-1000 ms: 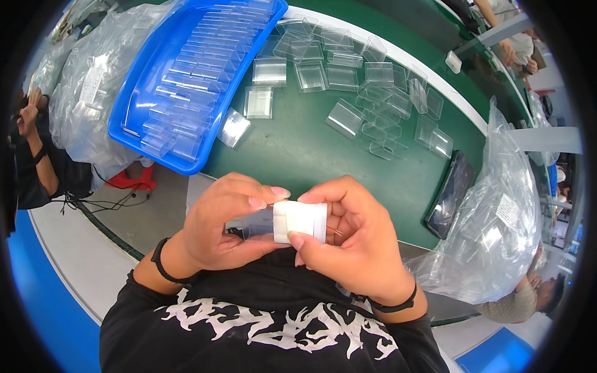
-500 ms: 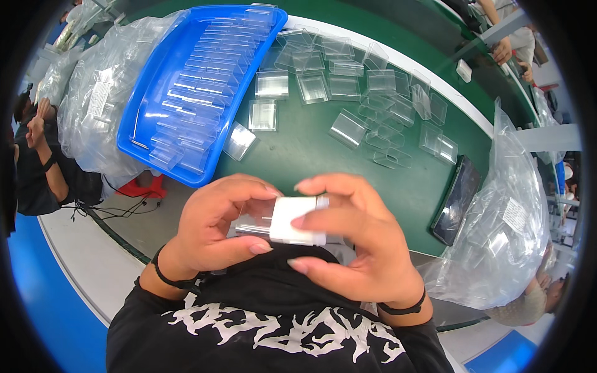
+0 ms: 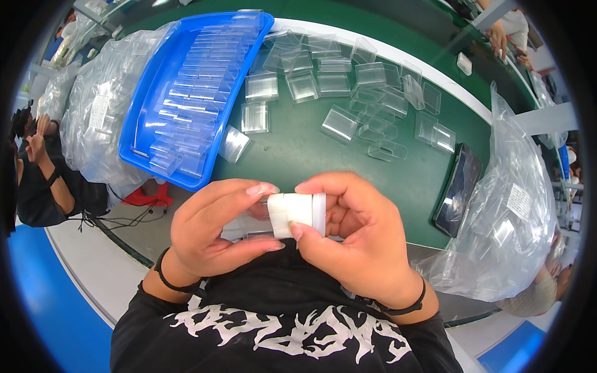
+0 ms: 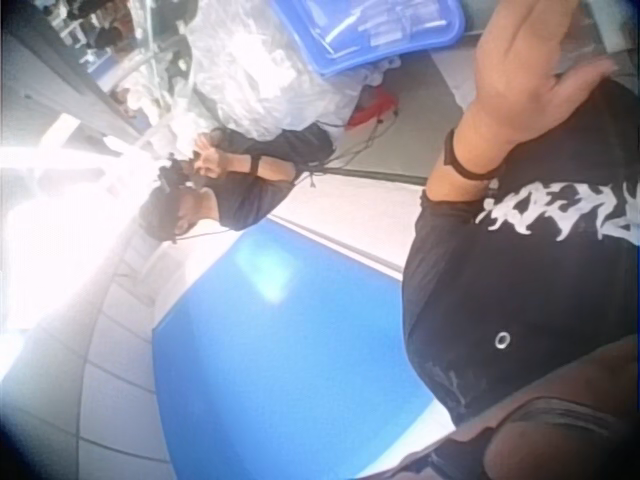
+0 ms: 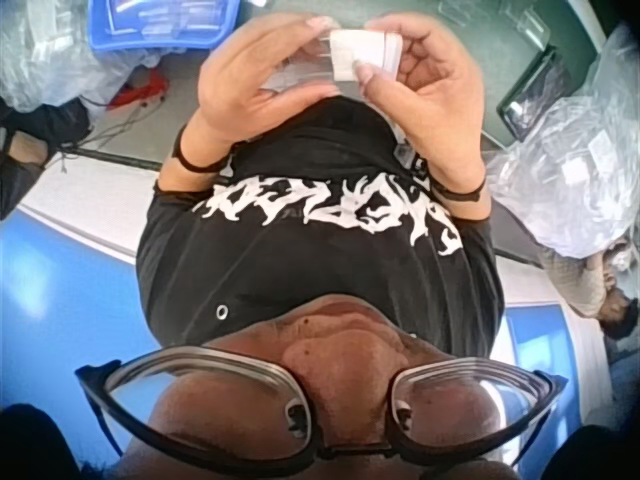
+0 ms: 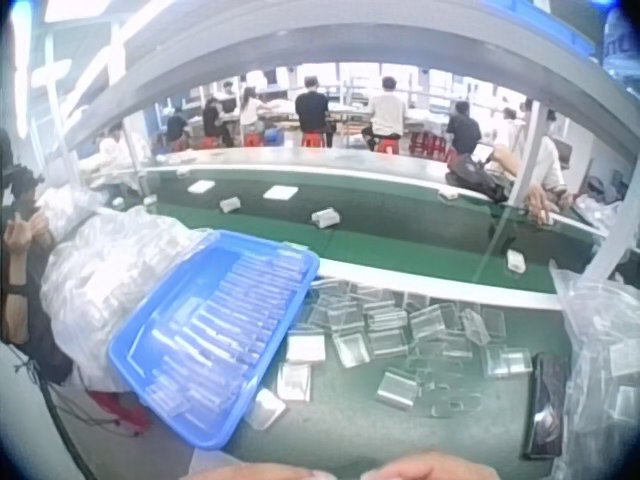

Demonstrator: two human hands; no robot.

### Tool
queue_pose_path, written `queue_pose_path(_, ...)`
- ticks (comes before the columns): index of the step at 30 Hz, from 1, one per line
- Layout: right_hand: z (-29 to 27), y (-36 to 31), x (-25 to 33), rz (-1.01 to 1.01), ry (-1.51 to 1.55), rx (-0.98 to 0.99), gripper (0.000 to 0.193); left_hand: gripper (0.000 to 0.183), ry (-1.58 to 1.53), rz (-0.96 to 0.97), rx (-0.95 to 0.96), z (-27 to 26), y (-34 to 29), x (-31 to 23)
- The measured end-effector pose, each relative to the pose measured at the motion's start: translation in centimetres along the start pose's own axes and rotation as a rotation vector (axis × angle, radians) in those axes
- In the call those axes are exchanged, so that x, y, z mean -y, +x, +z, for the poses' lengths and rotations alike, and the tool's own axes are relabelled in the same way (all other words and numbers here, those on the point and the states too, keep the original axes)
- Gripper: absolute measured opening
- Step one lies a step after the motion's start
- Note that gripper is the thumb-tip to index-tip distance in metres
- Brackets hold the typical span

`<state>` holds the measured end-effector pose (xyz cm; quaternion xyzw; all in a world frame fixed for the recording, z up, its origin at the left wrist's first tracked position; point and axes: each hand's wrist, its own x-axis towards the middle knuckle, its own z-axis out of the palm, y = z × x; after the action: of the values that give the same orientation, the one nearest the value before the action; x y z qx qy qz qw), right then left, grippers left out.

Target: The person picks up a white component and a clear plastic case, fits the component into the case, and presses them together. They then place the assembled unit onto a shelf and repeat the process.

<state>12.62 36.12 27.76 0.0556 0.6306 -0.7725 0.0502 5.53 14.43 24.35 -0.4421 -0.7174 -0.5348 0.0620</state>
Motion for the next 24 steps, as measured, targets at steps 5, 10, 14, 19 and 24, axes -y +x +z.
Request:
queue_pose_path(5, -1.1, 0.2, 0.2, 0.202, 0.284, 0.130, 0.039, 0.072, -0.077, -0.033, 0.037, -0.1, -0.2, 0.2)
queue_pose_path(10, -0.7, -0.3, -0.3, 0.162, 0.231, 0.075, 0.040, 0.070, -0.048, -0.016, 0.022, 0.2, -0.1, 0.1)
queue_pose_path(14, -0.1, -1.1, 0.1, -0.013, -0.137, 0.038, 0.044, 0.066, -0.029, -0.011, 0.025, 0.1, 0.0, -0.1)
queue_pose_path(19, -1.3, -0.7, -0.1, 0.105, 0.246, 0.106, 0.042, 0.063, 0.014, 0.006, 0.029, -0.4, 0.4, -0.3)
queue_pose_path(24, -2.6, -1.0, -0.3, 0.184, 0.179, 0.140, 0.032, 0.063, 0.032, 0.031, 0.038, 0.1, 0.0, -0.6)
